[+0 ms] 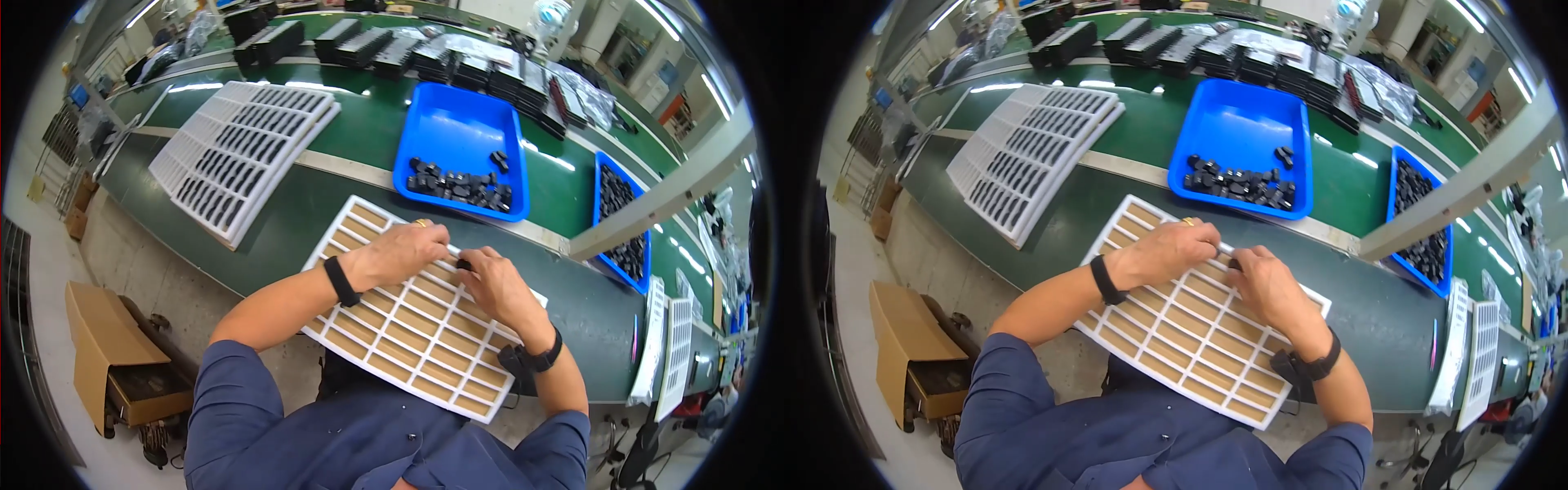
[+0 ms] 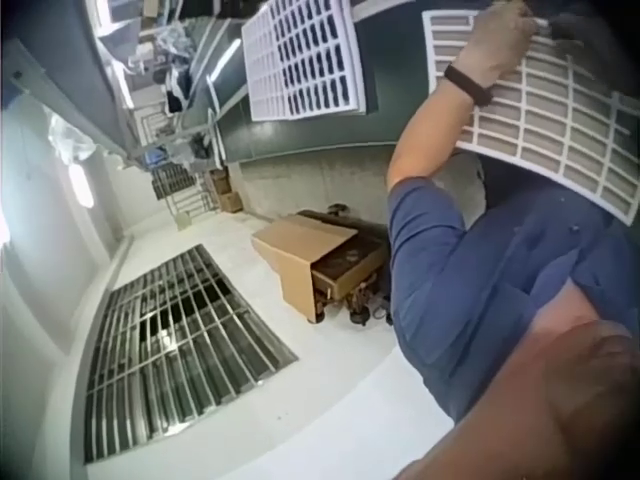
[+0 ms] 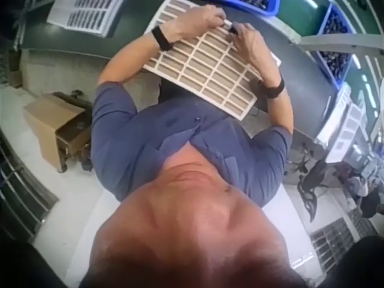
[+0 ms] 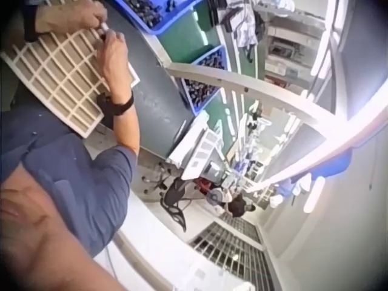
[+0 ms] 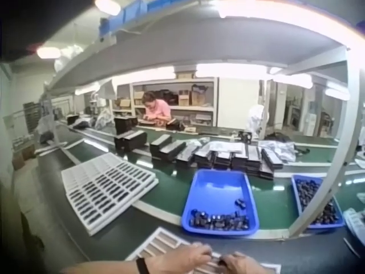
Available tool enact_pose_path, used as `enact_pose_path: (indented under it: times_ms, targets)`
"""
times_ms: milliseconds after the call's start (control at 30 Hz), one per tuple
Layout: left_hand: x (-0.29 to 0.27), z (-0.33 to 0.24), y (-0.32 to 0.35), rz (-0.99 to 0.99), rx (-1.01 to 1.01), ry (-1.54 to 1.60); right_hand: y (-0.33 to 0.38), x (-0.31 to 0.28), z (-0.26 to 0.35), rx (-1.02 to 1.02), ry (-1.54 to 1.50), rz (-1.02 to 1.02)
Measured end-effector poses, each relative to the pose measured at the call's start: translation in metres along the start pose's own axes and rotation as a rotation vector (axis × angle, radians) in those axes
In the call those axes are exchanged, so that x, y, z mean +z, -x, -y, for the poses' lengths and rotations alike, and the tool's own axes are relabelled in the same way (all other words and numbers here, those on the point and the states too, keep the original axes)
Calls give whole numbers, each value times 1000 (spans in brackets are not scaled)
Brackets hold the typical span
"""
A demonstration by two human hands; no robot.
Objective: Packaging small black parts from a bin into a white grid storage tray.
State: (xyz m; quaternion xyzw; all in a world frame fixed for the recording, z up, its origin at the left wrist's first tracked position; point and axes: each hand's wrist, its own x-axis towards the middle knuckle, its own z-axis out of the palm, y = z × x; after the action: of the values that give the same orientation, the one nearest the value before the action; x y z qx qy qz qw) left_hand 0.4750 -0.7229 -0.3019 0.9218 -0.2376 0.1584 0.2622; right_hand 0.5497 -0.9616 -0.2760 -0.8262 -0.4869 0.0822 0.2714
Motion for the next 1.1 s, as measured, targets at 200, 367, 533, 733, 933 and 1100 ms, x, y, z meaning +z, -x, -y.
enact_pose_path:
  times_ms: [200,367,533,733,933,1100]
  targets:
    - [-4,-3,2,48,-140,120,-5,13,-2,57,-152,-67]
    - [1,-5,-3,37,-147,125,-3,14,-5,16,-106,-64]
    - [3,-8,-1,50,-146,119,0,17,-6,-94,-88,-119]
    - [-1,-4,-2,52,-168,179,-3,19,-17,-105,-41,-152]
    - [4,-3,-2,90,-110,25,-8,13,-15,-25,99,-28]
    - [4,-7,-2,100,-95,-22,-11,13,-10,2,191,46]
